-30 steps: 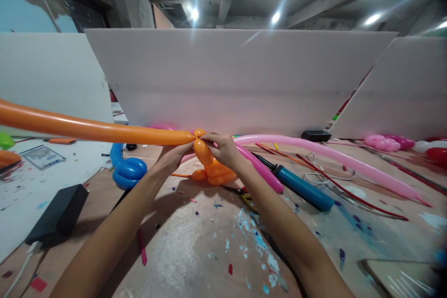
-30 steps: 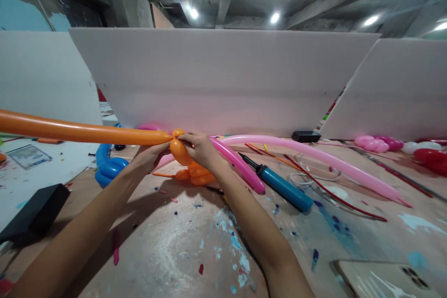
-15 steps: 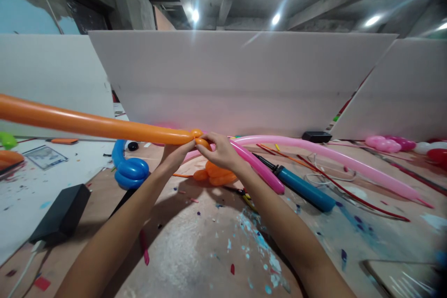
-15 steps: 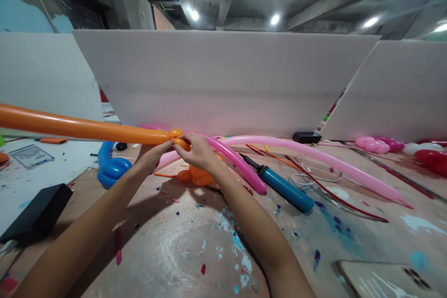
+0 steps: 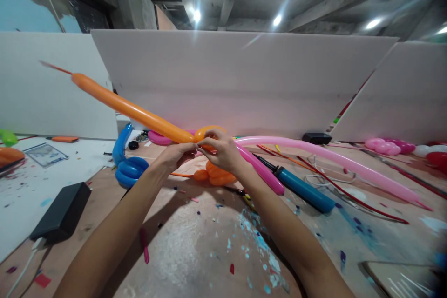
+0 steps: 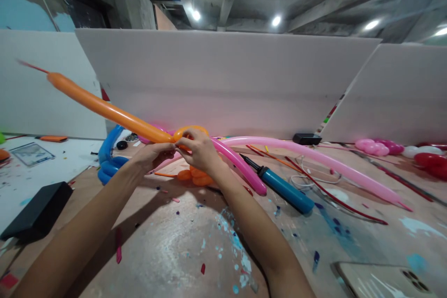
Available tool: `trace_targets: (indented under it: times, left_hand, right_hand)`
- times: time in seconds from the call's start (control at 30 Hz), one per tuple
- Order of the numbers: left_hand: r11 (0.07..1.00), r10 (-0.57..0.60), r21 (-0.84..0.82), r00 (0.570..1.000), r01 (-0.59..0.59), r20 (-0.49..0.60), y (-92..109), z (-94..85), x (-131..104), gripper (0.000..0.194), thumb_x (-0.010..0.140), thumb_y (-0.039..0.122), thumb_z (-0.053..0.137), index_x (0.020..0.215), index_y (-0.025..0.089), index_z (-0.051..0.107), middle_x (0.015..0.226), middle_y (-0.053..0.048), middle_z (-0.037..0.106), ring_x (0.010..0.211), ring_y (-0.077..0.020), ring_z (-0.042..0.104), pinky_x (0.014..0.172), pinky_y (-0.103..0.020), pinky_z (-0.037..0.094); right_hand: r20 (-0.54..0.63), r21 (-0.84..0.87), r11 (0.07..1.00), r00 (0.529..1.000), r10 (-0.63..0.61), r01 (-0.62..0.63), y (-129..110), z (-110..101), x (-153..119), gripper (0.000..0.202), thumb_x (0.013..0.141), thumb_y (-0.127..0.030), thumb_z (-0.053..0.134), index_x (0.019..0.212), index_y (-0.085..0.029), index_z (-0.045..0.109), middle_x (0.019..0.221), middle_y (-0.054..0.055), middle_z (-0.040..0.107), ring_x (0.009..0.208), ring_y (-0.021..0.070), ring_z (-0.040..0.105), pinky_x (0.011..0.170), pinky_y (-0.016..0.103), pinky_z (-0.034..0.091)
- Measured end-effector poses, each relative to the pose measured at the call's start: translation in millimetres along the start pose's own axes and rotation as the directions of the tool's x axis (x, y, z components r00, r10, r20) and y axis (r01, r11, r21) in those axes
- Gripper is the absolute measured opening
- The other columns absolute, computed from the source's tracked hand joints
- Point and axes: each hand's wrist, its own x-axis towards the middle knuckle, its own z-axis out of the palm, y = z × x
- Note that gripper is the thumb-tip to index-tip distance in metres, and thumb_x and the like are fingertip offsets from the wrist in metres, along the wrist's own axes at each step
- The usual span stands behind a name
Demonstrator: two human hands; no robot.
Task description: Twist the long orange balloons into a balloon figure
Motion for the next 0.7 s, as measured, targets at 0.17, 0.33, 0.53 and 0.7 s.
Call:
trace_targets:
  times: [0.17,0.33,0.53,0.7]
  left_hand:
    - [0.996,-0.076,-0.042,0.997,0.077,0.021,1,-4.1,2,0.013,0.057,0.007,0.073,0.067,0.013,0.069,0.066,-0.002,0.065,0.061,-0.0102,0.059,0.059,-0.021,0.051]
    - [0.995,-0.085,-0.046,0.996,0.086,0.031,-4,-5.2,5,0.011,0.061,0.011,0.074,0.072,0.012,0.072,0.075,-0.006,0.070,0.071,-0.0145,0.064,0.072,-0.027,0.054]
    - [0.946,0.205,0.256,0.979,-0.197,-0.006,-2,4.9,-2,0.013,0.061,0.014,0.077,0.070,0.015,0.069,0.075,-0.004,0.069,0.075,-0.0174,0.063,0.073,-0.028,0.049]
    - [0.900,0.262,0.344,0.963,-0.267,0.060,4,8.7,-4,0.019,0.060,0.011,0.078,0.071,0.018,0.064,0.072,0.000,0.065,0.072,-0.0150,0.060,0.071,-0.025,0.047]
  right_hand:
    - [0.013,-0.090,0.995,0.999,-0.034,0.035,-2,4,1,0.017,0.092,-0.023,0.049,0.095,-0.020,0.066,0.101,0.009,0.066,0.098,0.0218,0.058,0.087,0.038,0.045]
    - [-0.044,-0.141,0.990,0.999,0.023,-0.029,-2,14,-2,0.016,0.092,-0.021,0.047,0.088,-0.018,0.062,0.092,0.010,0.068,0.091,0.0224,0.059,0.085,0.037,0.044]
    - [0.002,-0.048,0.961,0.962,0.273,-0.272,-2,19,-3,0.011,0.091,-0.019,0.050,0.088,-0.018,0.061,0.080,0.006,0.067,0.075,0.0188,0.060,0.071,0.031,0.043]
    - [-0.048,-0.045,0.972,0.972,0.230,-0.232,-4,19,-3,0.012,0.091,-0.019,0.050,0.089,-0.018,0.062,0.102,0.011,0.060,0.087,0.0194,0.059,0.077,0.031,0.046]
